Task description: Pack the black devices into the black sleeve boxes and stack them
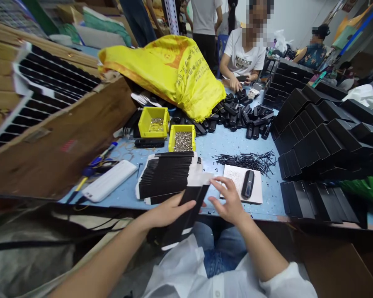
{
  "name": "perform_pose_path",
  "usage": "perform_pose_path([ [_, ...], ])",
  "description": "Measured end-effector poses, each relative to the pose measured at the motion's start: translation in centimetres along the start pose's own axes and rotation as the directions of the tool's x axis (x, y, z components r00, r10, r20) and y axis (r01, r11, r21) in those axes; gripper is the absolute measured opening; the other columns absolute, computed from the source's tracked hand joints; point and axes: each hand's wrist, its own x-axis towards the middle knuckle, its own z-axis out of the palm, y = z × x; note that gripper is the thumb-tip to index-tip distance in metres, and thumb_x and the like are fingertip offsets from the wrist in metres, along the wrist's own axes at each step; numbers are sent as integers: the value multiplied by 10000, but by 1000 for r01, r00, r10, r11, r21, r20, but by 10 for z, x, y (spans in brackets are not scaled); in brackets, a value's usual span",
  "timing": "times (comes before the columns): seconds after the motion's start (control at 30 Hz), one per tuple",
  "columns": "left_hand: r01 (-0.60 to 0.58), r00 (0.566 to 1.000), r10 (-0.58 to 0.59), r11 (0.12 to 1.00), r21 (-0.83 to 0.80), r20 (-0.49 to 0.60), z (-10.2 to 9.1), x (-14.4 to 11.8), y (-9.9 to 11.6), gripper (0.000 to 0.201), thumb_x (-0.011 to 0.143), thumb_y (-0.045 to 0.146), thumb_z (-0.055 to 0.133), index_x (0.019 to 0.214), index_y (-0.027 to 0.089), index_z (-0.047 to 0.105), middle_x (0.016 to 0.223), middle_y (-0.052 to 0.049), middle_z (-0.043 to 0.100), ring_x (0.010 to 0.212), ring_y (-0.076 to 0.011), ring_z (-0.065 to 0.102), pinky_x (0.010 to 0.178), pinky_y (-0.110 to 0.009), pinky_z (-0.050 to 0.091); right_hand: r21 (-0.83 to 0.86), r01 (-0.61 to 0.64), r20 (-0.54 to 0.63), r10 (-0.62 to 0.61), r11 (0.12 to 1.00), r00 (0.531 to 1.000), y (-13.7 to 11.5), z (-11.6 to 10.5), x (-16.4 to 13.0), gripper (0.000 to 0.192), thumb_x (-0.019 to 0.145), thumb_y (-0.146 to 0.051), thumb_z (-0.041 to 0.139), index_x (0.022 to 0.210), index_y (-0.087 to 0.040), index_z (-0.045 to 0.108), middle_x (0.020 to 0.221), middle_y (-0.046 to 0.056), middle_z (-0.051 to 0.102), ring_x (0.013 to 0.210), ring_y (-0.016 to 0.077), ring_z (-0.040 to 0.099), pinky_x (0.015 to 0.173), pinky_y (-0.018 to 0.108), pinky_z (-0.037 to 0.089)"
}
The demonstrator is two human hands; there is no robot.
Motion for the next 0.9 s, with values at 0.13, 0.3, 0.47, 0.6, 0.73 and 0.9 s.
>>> perform_pose_path([
  [0.13, -68, 992, 93, 966, -249, 89, 34, 10, 0, 552, 735, 453, 666, 1199, 208, 493, 1128, -87, 640, 1070, -261, 602, 938, -400, 473, -157, 137, -74, -150, 978, 986, -17, 9, 6, 228, 837, -323, 673, 1042, -223, 674, 1165, 105, 570, 1160, 245, 489, 1005, 435, 421],
  [0.3, -66, 996, 59, 992, -106, -70, 41, 17, -15, 994, 571, 357, 821, 1374, 219, 250, 1088, -75, 636, 1018, -270, 628, 943, -453, 467, 10, 41, 216, -42, 999, 975, -2, -17, -2, 150, 813, -339, 694, 749, -209, 653, 1072, 62, 590, 1098, 233, 491, 999, 432, 391],
  [0.47, -344, 936, 351, 926, 153, -18, 37, 17, 1, 414, 858, 317, 565, 1252, 242, 460, 1211, -93, 594, 1087, -237, 609, 981, -398, 446, 590, -444, 132, 461, 674, 877, 18, 0, -6, 336, 860, -500, 581, 1055, -230, 629, 981, 57, 597, 835, 169, 590, 790, 350, 504],
  [0.6, -340, 936, 350, 926, 161, -34, 52, 21, 18, 662, 774, 339, 675, 1330, 226, 333, 1308, -134, 515, 1186, -272, 546, 1010, -443, 425, 679, -503, 276, 448, 535, 850, 15, 12, -3, 448, 817, -492, 646, 1177, -225, 639, 1130, 65, 657, 1025, 214, 624, 924, 373, 491],
  [0.73, -171, 969, 161, 984, -40, -187, 70, 28, 28, 1093, 709, 331, 731, 1494, 218, -21, 1272, -162, 535, 1131, -286, 588, 972, -449, 447, 633, -337, 230, 247, 697, 941, 4, -4, 2, 361, 849, -443, 625, 1152, -258, 689, 1225, 52, 656, 1175, 232, 587, 1062, 428, 418],
  [0.9, -88, 990, 76, 991, -100, -123, 72, 35, 31, 1100, 701, 311, 714, 1516, 197, -17, 1094, -124, 633, 1002, -289, 645, 881, -430, 485, 634, -431, 301, 308, 642, 902, 1, -19, 7, 382, 800, -408, 691, 1153, -262, 689, 1235, 43, 656, 1207, 243, 579, 1092, 448, 403],
])
